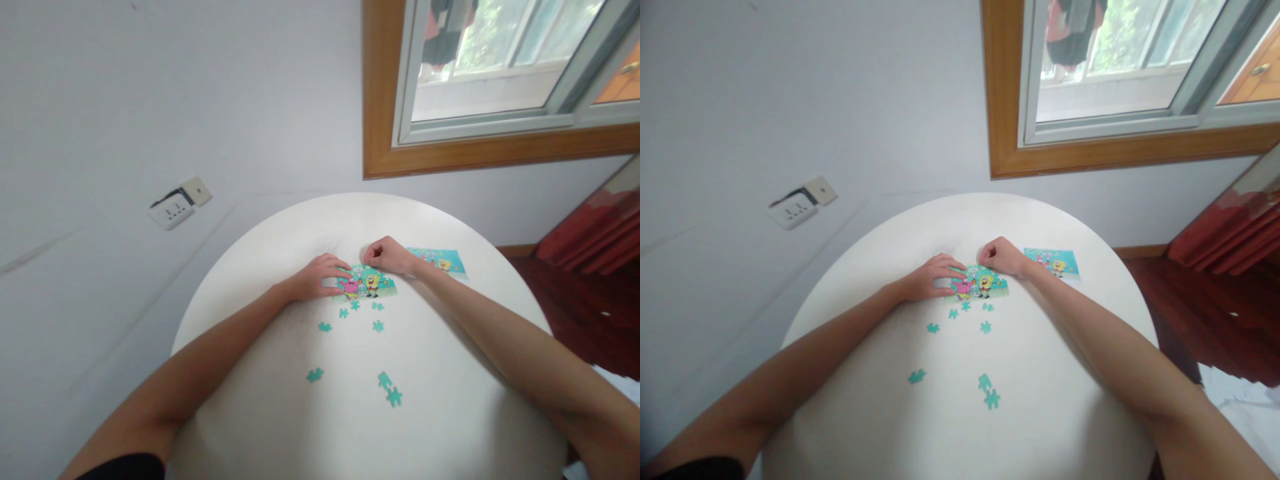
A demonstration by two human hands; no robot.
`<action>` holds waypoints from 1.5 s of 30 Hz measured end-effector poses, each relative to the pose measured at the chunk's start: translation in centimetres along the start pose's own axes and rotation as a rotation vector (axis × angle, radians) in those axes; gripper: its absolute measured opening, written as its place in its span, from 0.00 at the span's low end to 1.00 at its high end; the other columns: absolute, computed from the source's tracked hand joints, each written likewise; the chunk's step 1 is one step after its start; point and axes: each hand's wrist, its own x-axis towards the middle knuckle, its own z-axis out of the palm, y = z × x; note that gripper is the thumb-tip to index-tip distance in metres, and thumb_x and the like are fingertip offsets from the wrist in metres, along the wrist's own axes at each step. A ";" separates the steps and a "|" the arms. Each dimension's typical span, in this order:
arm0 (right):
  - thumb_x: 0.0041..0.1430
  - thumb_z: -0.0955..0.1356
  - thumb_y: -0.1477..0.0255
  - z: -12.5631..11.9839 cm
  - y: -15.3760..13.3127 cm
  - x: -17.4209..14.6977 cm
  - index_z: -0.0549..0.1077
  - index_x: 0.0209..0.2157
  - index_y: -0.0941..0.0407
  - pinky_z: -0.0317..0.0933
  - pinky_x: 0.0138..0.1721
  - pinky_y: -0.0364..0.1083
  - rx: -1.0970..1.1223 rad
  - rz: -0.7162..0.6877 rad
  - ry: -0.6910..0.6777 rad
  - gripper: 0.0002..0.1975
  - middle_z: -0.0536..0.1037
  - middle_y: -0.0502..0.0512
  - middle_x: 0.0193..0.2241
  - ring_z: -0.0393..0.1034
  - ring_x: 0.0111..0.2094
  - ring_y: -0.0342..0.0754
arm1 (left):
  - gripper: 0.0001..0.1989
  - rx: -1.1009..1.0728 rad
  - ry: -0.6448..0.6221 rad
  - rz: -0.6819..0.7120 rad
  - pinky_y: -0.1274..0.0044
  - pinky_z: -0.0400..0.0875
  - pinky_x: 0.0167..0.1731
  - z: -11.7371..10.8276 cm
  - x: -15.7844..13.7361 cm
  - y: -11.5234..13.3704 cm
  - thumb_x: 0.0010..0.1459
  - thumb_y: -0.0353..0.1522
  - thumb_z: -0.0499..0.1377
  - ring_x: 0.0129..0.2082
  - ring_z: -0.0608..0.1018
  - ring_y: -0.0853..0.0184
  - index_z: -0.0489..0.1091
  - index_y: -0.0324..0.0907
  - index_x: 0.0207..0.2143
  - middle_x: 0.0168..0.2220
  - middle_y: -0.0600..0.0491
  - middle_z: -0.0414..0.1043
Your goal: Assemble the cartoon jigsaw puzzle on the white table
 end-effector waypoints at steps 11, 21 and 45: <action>0.45 0.68 0.72 0.0 0.1 0.4 0.76 0.22 0.60 0.56 0.27 0.42 -0.174 -0.038 -0.008 0.06 0.73 0.49 0.19 0.62 0.23 0.41 | 0.19 0.014 -0.043 -0.032 0.65 0.59 0.58 0.0 0.0 -0.2 0.62 0.44 0.61 0.55 0.71 0.58 0.74 0.49 0.53 0.55 0.47 0.72; 0.54 0.65 0.63 -0.8 1.1 0.9 0.78 0.26 0.62 0.54 0.28 0.43 -0.130 0.016 0.285 0.16 0.73 0.52 0.21 0.61 0.24 0.43 | 0.29 0.079 -0.087 -0.069 0.61 0.57 0.60 0.1 0.1 1.5 0.58 0.48 0.62 0.60 0.66 0.53 0.67 0.52 0.60 0.61 0.46 0.65; 0.57 0.67 0.75 -1.1 -5.7 -1.5 0.78 0.32 0.59 0.59 0.34 0.43 -0.268 -0.220 -0.035 0.07 0.78 0.53 0.27 0.66 0.28 0.43 | 0.26 0.090 -0.105 -0.070 0.61 0.56 0.60 0.0 0.0 0.8 0.57 0.47 0.63 0.59 0.67 0.53 0.70 0.52 0.56 0.60 0.47 0.65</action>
